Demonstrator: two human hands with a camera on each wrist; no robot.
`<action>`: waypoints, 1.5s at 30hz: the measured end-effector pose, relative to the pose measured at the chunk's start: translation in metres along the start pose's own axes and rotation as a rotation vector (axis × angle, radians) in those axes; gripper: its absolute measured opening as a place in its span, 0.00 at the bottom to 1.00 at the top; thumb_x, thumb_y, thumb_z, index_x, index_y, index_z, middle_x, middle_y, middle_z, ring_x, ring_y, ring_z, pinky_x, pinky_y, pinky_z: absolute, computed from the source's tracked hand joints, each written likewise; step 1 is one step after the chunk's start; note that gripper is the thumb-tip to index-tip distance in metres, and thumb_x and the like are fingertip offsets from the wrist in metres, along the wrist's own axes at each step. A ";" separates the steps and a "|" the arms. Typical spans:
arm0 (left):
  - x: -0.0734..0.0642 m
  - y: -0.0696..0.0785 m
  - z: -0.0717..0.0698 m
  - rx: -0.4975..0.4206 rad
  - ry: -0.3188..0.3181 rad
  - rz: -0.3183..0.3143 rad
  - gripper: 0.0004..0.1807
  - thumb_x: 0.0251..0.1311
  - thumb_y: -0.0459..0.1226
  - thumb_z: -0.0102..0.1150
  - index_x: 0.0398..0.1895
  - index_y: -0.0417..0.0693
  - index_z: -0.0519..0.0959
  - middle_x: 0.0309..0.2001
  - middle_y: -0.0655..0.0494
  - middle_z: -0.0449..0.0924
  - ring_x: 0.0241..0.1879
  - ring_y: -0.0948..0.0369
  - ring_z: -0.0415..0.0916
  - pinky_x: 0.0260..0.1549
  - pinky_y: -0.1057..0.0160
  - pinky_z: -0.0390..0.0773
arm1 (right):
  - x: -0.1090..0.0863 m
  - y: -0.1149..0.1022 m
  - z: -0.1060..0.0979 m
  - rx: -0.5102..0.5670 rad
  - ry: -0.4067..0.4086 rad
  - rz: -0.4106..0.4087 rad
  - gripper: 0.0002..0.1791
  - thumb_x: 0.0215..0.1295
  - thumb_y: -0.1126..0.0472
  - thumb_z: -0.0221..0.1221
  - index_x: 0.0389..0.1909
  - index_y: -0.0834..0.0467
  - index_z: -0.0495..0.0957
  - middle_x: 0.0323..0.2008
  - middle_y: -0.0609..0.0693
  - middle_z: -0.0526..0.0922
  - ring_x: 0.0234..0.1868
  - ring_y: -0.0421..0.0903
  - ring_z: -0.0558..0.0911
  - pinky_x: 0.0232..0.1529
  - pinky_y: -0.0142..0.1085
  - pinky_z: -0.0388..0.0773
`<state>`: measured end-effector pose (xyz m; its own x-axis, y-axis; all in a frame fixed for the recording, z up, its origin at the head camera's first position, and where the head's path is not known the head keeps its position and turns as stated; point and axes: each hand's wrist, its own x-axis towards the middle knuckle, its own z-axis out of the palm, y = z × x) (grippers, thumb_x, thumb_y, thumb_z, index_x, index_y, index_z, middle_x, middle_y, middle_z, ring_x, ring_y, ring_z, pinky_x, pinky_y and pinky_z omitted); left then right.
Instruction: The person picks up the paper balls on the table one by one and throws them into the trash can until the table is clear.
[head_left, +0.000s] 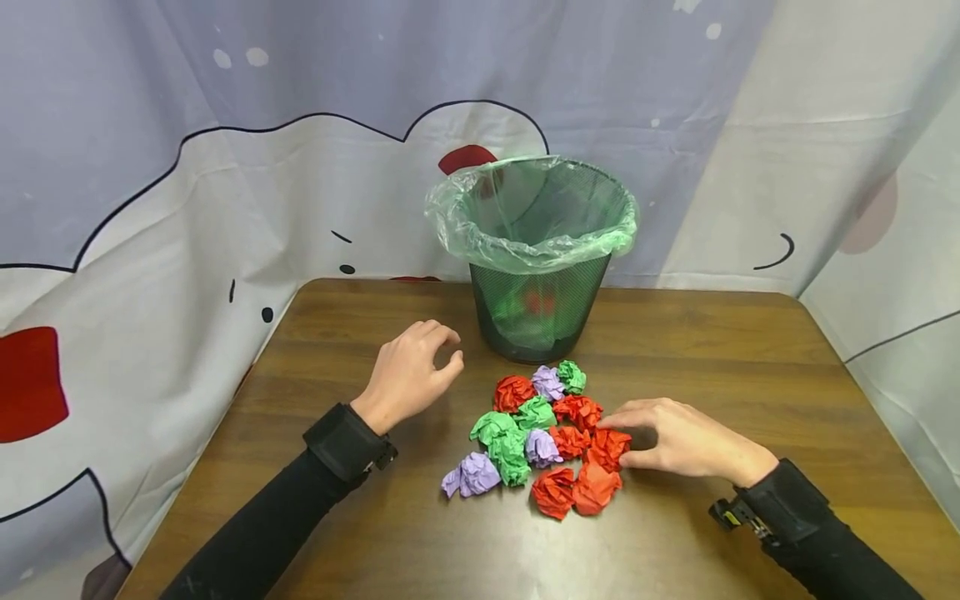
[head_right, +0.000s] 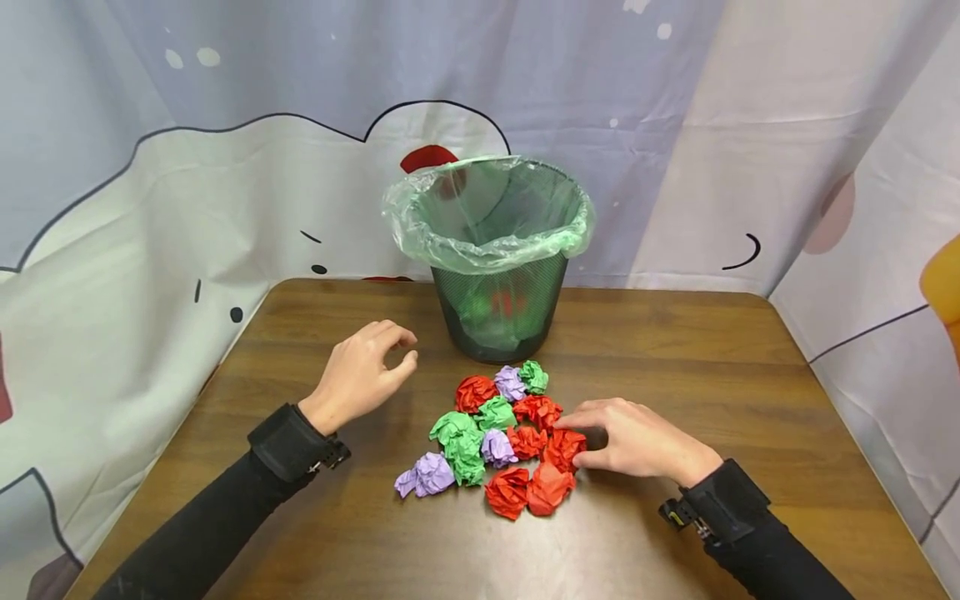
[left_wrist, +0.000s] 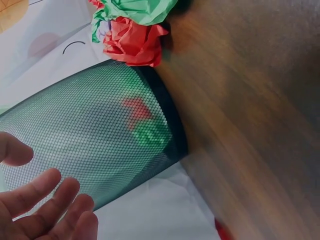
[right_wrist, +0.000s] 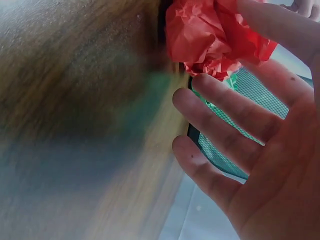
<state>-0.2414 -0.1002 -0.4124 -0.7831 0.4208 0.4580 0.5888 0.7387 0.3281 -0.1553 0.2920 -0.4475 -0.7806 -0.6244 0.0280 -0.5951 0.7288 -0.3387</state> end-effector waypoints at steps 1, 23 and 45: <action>-0.001 0.000 0.001 0.001 -0.003 0.001 0.09 0.63 0.43 0.58 0.40 0.51 0.83 0.40 0.57 0.83 0.38 0.59 0.78 0.30 0.57 0.77 | 0.000 0.000 0.000 0.000 -0.004 0.010 0.26 0.61 0.43 0.68 0.60 0.43 0.81 0.56 0.42 0.83 0.57 0.44 0.82 0.56 0.48 0.79; -0.007 0.002 0.016 -0.008 -0.034 -0.011 0.10 0.62 0.44 0.59 0.39 0.50 0.84 0.41 0.55 0.84 0.41 0.57 0.81 0.34 0.53 0.80 | 0.004 0.002 0.008 0.202 -0.002 0.068 0.21 0.57 0.59 0.69 0.52 0.46 0.78 0.42 0.38 0.82 0.39 0.34 0.81 0.40 0.34 0.79; -0.012 -0.001 0.021 -0.021 -0.046 -0.035 0.10 0.62 0.44 0.59 0.39 0.50 0.84 0.40 0.56 0.84 0.41 0.58 0.80 0.35 0.53 0.80 | -0.005 0.005 -0.030 0.199 0.094 0.041 0.23 0.55 0.64 0.71 0.52 0.50 0.78 0.44 0.41 0.85 0.41 0.37 0.83 0.41 0.39 0.83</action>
<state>-0.2371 -0.0948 -0.4358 -0.8116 0.4188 0.4072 0.5643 0.7426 0.3608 -0.1599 0.3072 -0.4214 -0.8234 -0.5596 0.0943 -0.5200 0.6774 -0.5204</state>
